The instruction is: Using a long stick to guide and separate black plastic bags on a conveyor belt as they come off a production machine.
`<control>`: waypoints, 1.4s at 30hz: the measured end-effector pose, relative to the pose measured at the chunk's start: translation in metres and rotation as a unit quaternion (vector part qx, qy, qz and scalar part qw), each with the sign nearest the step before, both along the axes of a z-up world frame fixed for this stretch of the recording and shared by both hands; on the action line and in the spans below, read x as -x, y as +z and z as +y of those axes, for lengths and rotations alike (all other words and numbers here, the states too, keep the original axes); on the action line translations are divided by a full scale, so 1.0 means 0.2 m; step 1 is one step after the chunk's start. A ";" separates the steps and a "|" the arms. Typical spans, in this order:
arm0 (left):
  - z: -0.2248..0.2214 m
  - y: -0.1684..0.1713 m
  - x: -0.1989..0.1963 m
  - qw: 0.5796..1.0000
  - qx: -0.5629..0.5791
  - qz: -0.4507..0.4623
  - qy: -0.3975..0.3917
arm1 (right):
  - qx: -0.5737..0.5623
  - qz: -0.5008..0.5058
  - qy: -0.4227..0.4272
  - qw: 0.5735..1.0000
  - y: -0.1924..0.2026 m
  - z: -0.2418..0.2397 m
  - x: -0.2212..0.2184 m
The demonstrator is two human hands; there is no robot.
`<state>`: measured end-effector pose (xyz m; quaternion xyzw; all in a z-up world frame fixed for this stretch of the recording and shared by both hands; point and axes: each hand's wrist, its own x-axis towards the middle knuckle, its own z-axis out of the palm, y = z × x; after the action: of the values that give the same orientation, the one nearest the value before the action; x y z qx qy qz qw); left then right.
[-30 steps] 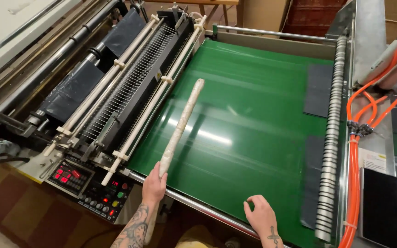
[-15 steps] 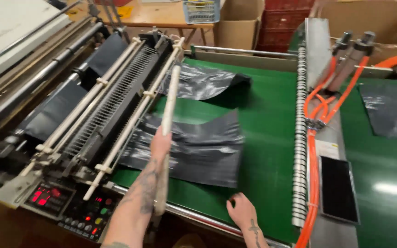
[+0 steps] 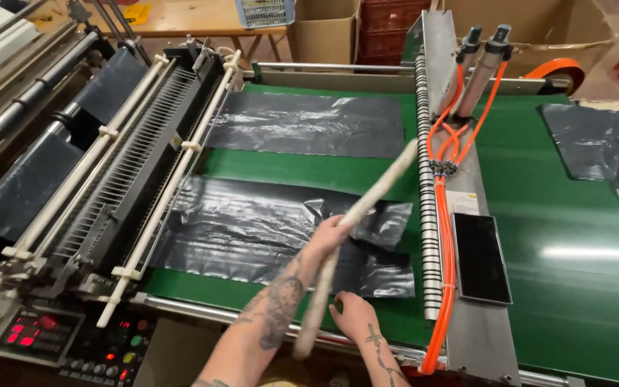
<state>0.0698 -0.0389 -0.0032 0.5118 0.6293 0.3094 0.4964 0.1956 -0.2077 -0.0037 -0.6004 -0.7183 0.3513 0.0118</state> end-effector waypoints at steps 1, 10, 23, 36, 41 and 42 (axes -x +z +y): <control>-0.06 0.03 0.10 1.000 0.002 0.001 0.003 | 0.002 0.001 0.003 1.000 -0.01 -0.02 -0.01; -0.90 0.13 1.01 0.946 -0.084 0.313 0.007 | 0.015 -0.028 0.035 0.999 -0.19 0.01 -0.02; -1.10 -0.24 1.19 0.918 -0.145 0.348 0.121 | 0.144 -0.132 0.050 0.979 0.05 0.06 0.06; -1.08 -0.12 1.21 0.938 -0.129 0.265 0.185 | 0.183 -0.145 0.019 0.972 0.12 0.06 0.07; -0.79 0.14 1.49 0.897 -0.147 0.353 0.223 | 0.204 -0.190 0.017 0.960 -0.02 0.11 0.11; -0.72 0.18 1.55 0.886 -0.147 0.375 0.230 | 0.212 -0.190 0.016 0.958 0.00 0.12 0.11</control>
<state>-0.2397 -0.1834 0.0327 0.4974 0.8159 0.2891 0.0575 0.1740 -0.1847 -0.0041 -0.6330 -0.6261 0.3750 -0.2582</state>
